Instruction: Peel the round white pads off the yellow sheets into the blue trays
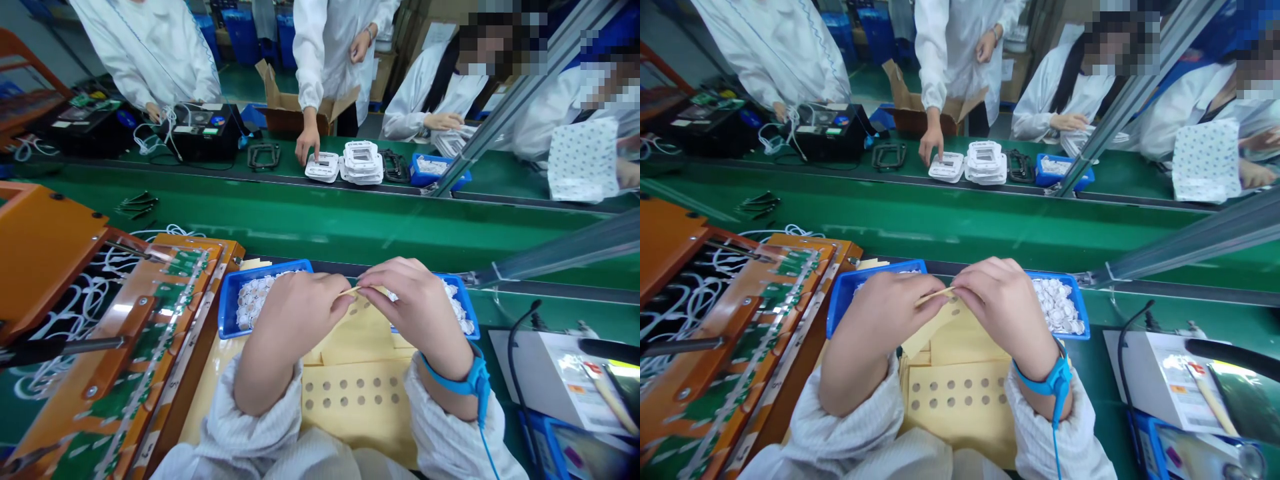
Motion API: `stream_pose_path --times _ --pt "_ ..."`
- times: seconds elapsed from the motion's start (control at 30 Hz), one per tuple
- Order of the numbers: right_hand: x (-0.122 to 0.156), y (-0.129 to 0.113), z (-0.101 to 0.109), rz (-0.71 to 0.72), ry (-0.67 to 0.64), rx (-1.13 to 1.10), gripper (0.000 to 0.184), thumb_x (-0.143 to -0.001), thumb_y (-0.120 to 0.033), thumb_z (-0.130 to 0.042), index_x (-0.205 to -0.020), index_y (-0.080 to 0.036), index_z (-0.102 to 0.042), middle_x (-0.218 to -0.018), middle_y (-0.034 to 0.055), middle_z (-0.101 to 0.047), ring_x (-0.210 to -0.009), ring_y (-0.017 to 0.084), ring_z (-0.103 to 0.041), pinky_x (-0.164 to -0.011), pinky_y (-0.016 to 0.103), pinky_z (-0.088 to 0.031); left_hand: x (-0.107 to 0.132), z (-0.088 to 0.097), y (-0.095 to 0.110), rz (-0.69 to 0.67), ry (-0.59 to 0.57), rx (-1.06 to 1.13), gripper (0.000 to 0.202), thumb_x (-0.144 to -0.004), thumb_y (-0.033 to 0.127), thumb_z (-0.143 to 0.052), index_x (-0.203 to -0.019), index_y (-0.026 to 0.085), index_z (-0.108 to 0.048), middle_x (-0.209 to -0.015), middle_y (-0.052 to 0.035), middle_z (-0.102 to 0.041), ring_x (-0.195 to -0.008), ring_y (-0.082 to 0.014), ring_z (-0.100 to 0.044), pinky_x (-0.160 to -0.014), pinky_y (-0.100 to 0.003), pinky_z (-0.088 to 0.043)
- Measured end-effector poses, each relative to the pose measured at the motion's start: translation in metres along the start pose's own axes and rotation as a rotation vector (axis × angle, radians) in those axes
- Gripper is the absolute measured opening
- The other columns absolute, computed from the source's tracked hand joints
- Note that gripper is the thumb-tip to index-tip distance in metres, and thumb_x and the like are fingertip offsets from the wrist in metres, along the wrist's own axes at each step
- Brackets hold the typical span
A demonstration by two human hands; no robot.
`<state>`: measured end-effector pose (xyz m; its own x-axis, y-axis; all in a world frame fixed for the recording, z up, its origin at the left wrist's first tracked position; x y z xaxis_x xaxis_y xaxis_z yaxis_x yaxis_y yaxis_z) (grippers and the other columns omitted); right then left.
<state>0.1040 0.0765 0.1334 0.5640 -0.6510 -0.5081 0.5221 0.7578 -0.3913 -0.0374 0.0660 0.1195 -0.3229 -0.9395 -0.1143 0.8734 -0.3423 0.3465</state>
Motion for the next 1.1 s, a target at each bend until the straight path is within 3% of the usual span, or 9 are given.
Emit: stream_pose_path --times 0.1,0.2,0.67,1.1 --pt "0.002 -0.006 0.011 0.025 0.052 -0.031 0.012 -0.097 -0.013 -0.079 -0.100 -0.022 -0.071 -0.099 0.0024 -0.081 -0.093 0.023 -0.075 -0.083 0.039 -0.050 0.010 0.010 0.012 -0.050 0.133 0.000 0.017 -0.096 0.026 -0.071 -0.079 0.022 -0.073 -0.070 -0.0001 -0.076 -0.060 -0.0204 -0.068 -0.055 -0.032 -0.028" --pt "0.003 -0.013 0.020 0.059 0.097 -0.045 0.012 -0.098 -0.014 -0.078 -0.102 -0.022 -0.070 -0.101 0.0026 -0.081 -0.092 0.022 -0.075 -0.085 0.040 -0.051 0.019 0.015 0.018 -0.087 0.195 0.078 0.018 -0.097 0.023 -0.068 -0.079 0.021 -0.070 -0.067 0.0019 -0.073 -0.058 -0.0181 -0.067 -0.056 -0.032 -0.032" --pt "0.004 -0.023 0.027 0.078 0.142 -0.039 0.012 -0.098 -0.012 -0.077 -0.100 -0.022 -0.070 -0.099 0.0032 -0.082 -0.093 0.022 -0.076 -0.085 0.040 -0.052 0.026 0.019 0.021 -0.085 0.181 0.136 0.018 -0.099 0.022 -0.067 -0.081 0.022 -0.068 -0.072 0.0022 -0.075 -0.062 -0.0191 -0.071 -0.059 -0.033 -0.040" --pt "0.006 -0.023 0.029 0.083 0.177 -0.056 0.014 -0.096 -0.008 -0.078 -0.097 -0.020 -0.072 -0.100 0.0046 -0.082 -0.095 0.023 -0.077 -0.085 0.041 -0.053 0.027 0.020 0.022 -0.100 0.204 0.141 0.017 -0.098 0.022 -0.067 -0.081 0.021 -0.069 -0.069 0.0021 -0.073 -0.060 -0.0191 -0.070 -0.057 -0.033 -0.037"
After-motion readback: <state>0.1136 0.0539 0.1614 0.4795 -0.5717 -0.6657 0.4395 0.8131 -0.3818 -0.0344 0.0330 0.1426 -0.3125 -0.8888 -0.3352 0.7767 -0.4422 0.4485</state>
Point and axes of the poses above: each hand's wrist, its own x-axis away from the middle knuckle, its own z-axis out of the back of the hand, y = z × x, the point moved 8 cm from there along -x, towards the middle knuckle
